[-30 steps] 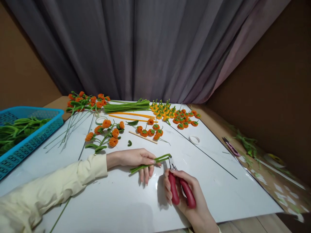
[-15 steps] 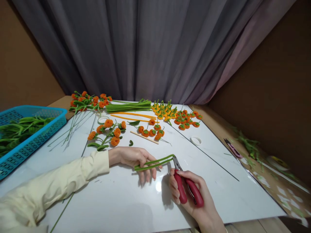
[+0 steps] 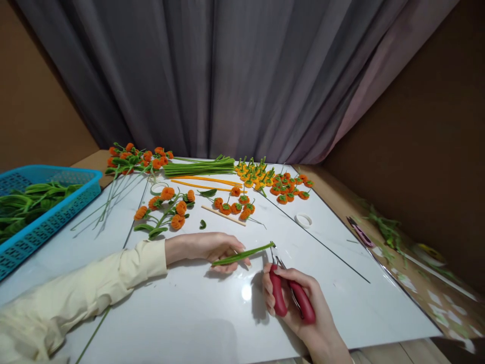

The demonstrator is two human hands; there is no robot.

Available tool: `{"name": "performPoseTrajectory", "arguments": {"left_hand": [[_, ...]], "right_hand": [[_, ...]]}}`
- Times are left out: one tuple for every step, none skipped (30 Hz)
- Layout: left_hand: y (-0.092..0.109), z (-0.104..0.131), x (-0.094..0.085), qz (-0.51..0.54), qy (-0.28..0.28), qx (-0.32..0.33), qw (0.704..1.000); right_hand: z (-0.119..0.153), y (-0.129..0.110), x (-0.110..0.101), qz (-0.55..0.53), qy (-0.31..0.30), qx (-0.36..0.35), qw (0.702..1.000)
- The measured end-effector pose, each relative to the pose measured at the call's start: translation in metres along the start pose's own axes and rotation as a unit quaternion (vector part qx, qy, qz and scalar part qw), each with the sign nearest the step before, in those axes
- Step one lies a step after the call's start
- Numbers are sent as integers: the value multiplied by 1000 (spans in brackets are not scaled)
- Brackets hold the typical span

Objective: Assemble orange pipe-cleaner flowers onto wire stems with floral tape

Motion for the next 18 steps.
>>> {"name": "performPoseTrajectory", "arguments": {"left_hand": [[1, 2, 1, -10, 8, -4, 1000], [1, 4, 1, -20, 15, -8, 1000], [1, 6, 1, -31, 19, -13, 999], [2, 7, 1, -38, 25, -13, 999], [3, 8, 1, -42, 29, -9, 999], [5, 8, -1, -41, 38, 2, 998], [8, 8, -2, -36, 52, 18, 998], [11, 8, -5, -28, 69, 37, 997], [15, 8, -8, -19, 90, 59, 994], [19, 9, -11, -10, 113, 80, 990], [24, 10, -15, 0, 136, 98, 986], [28, 12, -19, 14, 160, 112, 981], [31, 14, -22, 30, 179, 119, 976], [34, 16, -25, 47, 192, 117, 973], [35, 19, -28, 64, 199, 108, 972], [36, 20, -30, 78, 201, 95, 972], [37, 22, -31, 88, 200, 84, 972], [38, 24, -33, 91, 202, 77, 972]], "right_hand": [[1, 0, 0, 7, -7, 5, 1000], [3, -1, 1, 20, -16, 8, 1000], [5, -2, 1, 39, -29, 7, 999], [8, -4, 1, 66, -41, 2, 997], [11, -6, 0, 101, -47, -4, 994], [15, -9, -2, 142, -45, -9, 989], [18, -13, -5, 191, -34, -15, 981], [21, -18, -8, 245, -16, -21, 969], [23, -24, -12, 305, 7, -27, 952], [25, -30, -16, 370, 30, -34, 928], [25, -36, -18, 441, 50, -43, 895], [24, -43, -20, 518, 75, -55, 851], [21, -50, -22, 596, 112, -67, 792], [17, -57, -24, 672, 158, -80, 719], [13, -63, -24, 739, 207, -93, 634], [7, -69, -23, 795, 253, -107, 542], [0, -71, -21, 837, 282, -119, 454], [-8, -71, -17, 869, 290, -130, 381]]}}
Point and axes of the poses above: each hand's wrist, its own z-axis away from the middle knuckle, its own x-axis out of the palm, y = z × x, the point moved 6 cm from there along -z, towards the middle knuckle, and after that the axes turned 14 degrees about z, right-handed, at the moved point
